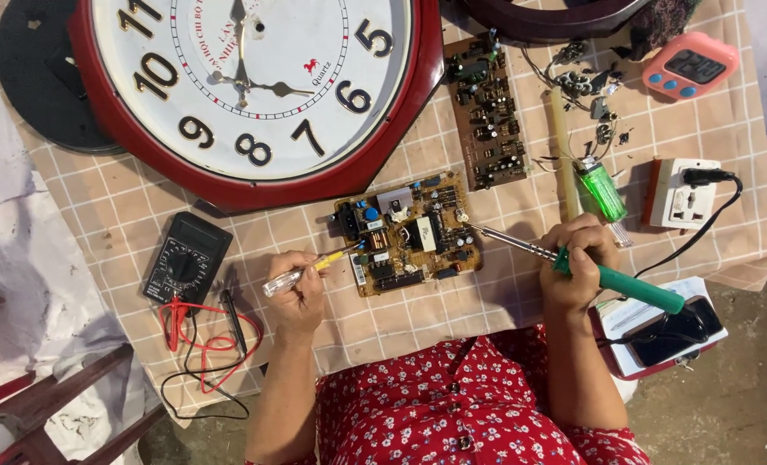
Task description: The person is soldering electronic components onto a circuit board and then using a multimeter to test the connections.
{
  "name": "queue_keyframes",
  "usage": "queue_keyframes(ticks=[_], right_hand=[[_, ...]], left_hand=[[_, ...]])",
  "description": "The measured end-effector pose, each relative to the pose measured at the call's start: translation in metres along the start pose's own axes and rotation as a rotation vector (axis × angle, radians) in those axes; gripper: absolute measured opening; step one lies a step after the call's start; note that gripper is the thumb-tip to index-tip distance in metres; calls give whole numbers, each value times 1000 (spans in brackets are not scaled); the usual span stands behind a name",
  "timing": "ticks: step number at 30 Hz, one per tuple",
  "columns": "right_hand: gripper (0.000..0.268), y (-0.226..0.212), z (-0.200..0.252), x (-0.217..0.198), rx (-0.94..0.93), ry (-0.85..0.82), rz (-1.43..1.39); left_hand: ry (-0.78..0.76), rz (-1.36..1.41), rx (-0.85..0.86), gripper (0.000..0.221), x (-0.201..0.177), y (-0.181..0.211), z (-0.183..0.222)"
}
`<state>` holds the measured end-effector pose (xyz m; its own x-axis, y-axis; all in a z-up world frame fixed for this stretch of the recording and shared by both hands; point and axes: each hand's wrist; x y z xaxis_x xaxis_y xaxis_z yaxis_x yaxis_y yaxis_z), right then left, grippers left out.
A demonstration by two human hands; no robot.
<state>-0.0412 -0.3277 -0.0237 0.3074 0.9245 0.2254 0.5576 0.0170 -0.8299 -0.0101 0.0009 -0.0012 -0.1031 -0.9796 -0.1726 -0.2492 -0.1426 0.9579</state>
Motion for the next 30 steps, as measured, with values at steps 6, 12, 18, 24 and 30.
queue_keyframes(ticks=[6,12,18,24,30], right_hand=[[23,0,2,-3,11,-34,2],[22,-4,-1,1,-24,-67,14],[24,-15,6,8,-46,-78,86],[22,-21,2,12,19,-85,75],[23,-13,5,-1,9,-59,58]], left_hand=[[5,12,-16,17,0,2,1],[1,10,-14,18,-1,0,1],[14,-4,-12,19,1,-2,1],[1,-4,-6,18,0,-4,2],[16,9,0,18,1,-2,0]])
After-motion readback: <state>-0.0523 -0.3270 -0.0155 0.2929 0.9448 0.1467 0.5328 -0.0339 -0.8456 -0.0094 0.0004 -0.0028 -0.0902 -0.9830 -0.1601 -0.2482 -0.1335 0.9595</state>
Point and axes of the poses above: each hand's wrist, its own z-axis away from the middle knuckle, its own x-axis out of the palm, y = z × x, and after that the axes turned 11 degrees about -y, right-handed
